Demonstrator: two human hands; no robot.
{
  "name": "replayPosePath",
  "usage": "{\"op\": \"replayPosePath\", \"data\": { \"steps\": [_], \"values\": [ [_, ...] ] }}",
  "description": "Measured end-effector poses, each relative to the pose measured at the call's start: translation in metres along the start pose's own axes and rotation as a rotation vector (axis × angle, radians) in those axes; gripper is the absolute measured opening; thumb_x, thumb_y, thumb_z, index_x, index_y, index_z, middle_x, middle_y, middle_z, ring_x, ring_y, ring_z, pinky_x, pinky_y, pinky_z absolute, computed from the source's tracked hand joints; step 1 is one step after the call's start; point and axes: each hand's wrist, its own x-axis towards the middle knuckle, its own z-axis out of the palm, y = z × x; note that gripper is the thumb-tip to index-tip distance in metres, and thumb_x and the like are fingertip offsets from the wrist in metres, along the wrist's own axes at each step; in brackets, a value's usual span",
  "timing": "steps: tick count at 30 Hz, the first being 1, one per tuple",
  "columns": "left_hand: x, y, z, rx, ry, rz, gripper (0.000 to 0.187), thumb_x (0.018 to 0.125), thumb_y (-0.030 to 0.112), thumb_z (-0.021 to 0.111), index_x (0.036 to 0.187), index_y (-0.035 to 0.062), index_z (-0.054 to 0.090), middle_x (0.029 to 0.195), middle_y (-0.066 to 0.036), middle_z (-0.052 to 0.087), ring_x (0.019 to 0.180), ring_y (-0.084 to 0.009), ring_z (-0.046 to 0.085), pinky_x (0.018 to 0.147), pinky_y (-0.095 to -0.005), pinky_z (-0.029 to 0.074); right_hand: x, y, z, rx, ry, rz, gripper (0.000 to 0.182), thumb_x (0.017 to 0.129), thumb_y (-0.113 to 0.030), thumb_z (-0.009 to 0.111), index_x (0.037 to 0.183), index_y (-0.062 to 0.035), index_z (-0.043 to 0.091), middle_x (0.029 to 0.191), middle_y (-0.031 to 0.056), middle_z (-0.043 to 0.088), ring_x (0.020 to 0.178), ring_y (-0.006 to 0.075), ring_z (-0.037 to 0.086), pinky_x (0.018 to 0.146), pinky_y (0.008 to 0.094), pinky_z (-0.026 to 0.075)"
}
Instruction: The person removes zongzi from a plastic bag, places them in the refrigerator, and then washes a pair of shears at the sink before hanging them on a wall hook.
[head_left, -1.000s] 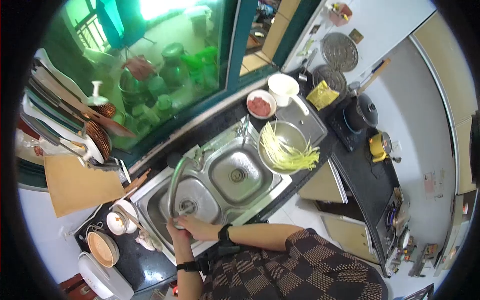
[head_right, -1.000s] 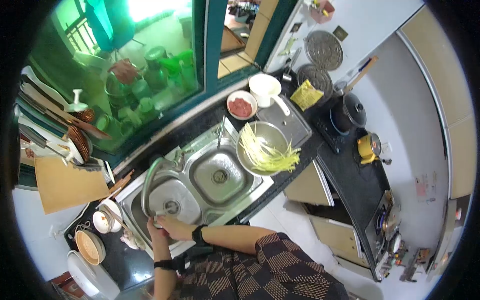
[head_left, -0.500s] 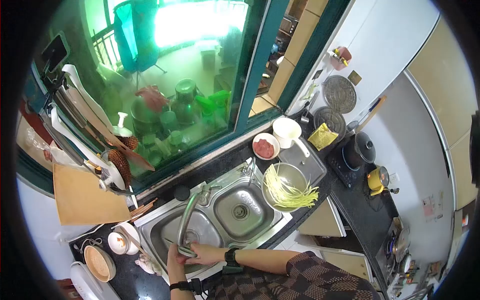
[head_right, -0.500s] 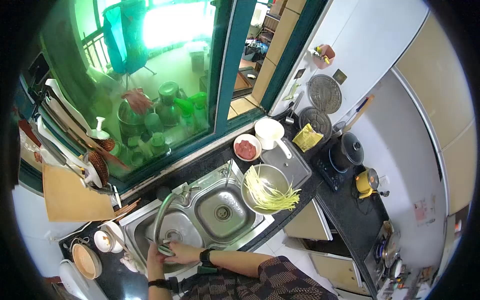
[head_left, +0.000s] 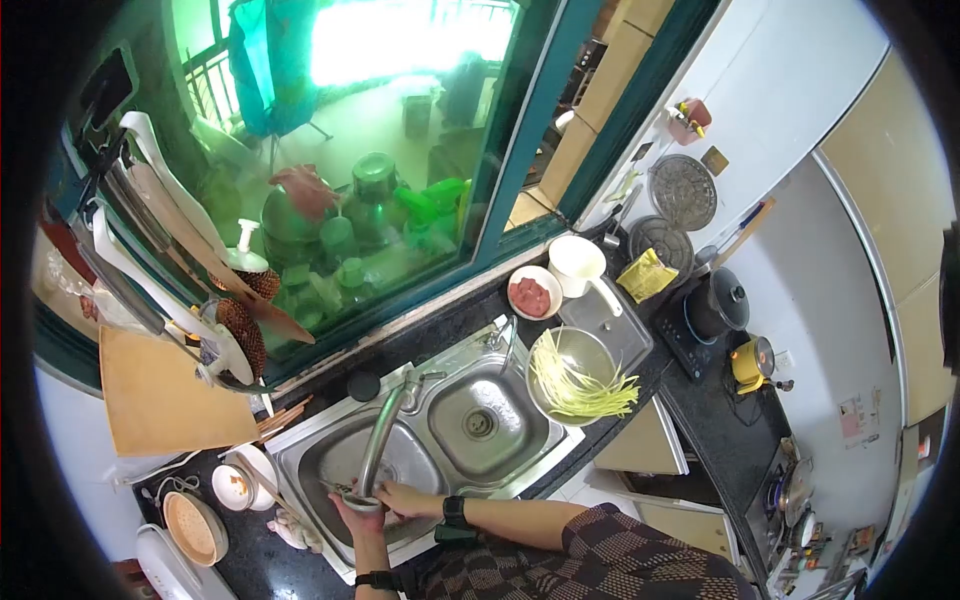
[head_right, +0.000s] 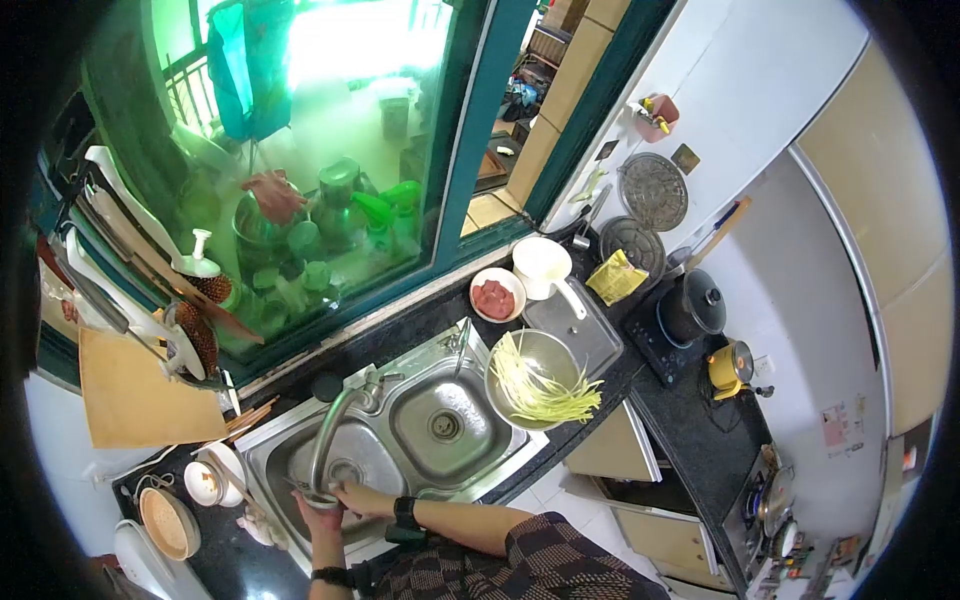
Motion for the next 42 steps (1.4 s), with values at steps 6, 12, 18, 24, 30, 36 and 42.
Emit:
{"op": "replayPosePath", "data": {
  "steps": [6,12,18,24,30,36,42],
  "values": [
    [0.008,-0.008,-0.011,0.112,-0.092,-0.23,0.061,0.099,0.065,0.041,0.114,0.0085,0.061,0.099,-0.018,0.066,0.094,-0.04,0.064,0.081,-0.0565,0.053,-0.017,-0.017,-0.024,0.157,-0.19,0.023,0.048,0.103,-0.05,0.048,0.111,-0.0055,0.063,0.073,-0.0025,0.047,0.056,0.009,0.043,0.048,0.0276,0.039],
    [0.019,0.0,-0.025,-0.077,-0.237,-0.463,0.065,0.098,0.068,0.041,0.102,0.0067,0.062,0.074,-0.014,0.064,0.065,-0.0299,0.064,0.058,-0.0446,0.053,0.004,0.012,-0.015,0.158,-0.331,-0.11,0.037,0.101,-0.05,0.053,0.096,-0.0147,0.062,0.074,-0.0058,0.043,0.061,0.008,0.037,0.056,0.0247,0.029],
    [-0.025,0.006,0.003,0.639,-0.041,-0.265,0.033,0.099,0.029,0.046,0.102,0.0022,0.065,0.075,-0.014,0.066,0.061,-0.0259,0.064,0.049,-0.0377,0.051,0.01,0.01,0.001,0.559,-0.287,-0.012,0.032,0.104,-0.038,0.047,0.093,-0.0117,0.062,0.077,-0.0011,0.054,0.069,0.0116,0.049,0.06,0.03,0.039],
    [-0.052,-0.019,0.019,1.757,-0.097,0.567,0.037,0.103,0.029,0.046,0.105,-0.005,0.061,0.082,-0.022,0.069,0.079,-0.0365,0.069,0.068,-0.0482,0.05,0.045,0.027,0.023,0.324,0.113,-0.127,0.042,0.105,-0.035,0.044,0.108,0.0043,0.059,0.085,0.0122,0.063,0.075,0.0183,0.057,0.064,0.0356,0.045],
    [-0.107,-0.008,0.063,2.129,0.002,0.436,0.029,0.102,0.02,0.044,0.113,-0.0044,0.054,0.094,-0.035,0.064,0.095,-0.0547,0.06,0.079,-0.0614,0.044,0.083,0.041,0.016,0.265,0.351,-0.29,0.041,0.106,-0.036,0.043,0.104,0.0018,0.059,0.096,0.0175,0.067,0.077,0.0203,0.065,0.058,0.0349,0.046],
    [-0.133,0.0,0.07,1.958,0.08,0.522,0.033,0.104,0.024,0.049,0.123,-0.0025,0.046,0.09,-0.033,0.065,0.086,-0.0523,0.063,0.076,-0.0568,0.045,0.077,0.015,-0.009,0.826,0.047,-0.178,0.041,0.106,-0.039,0.045,0.105,-0.0022,0.062,0.099,0.0127,0.068,0.08,0.0205,0.068,0.062,0.0316,0.051],
    [-0.114,0.017,0.055,1.581,-0.039,0.032,0.042,0.1,0.015,0.053,0.139,0.0077,0.041,0.079,-0.006,0.056,0.059,-0.0119,0.051,0.053,-0.0288,0.044,0.05,0.006,-0.002,0.652,-0.111,-0.213,0.04,0.103,-0.039,0.055,0.117,-0.0022,0.065,0.1,0.0076,0.067,0.087,0.0187,0.065,0.079,0.0321,0.05]
  ]
}}
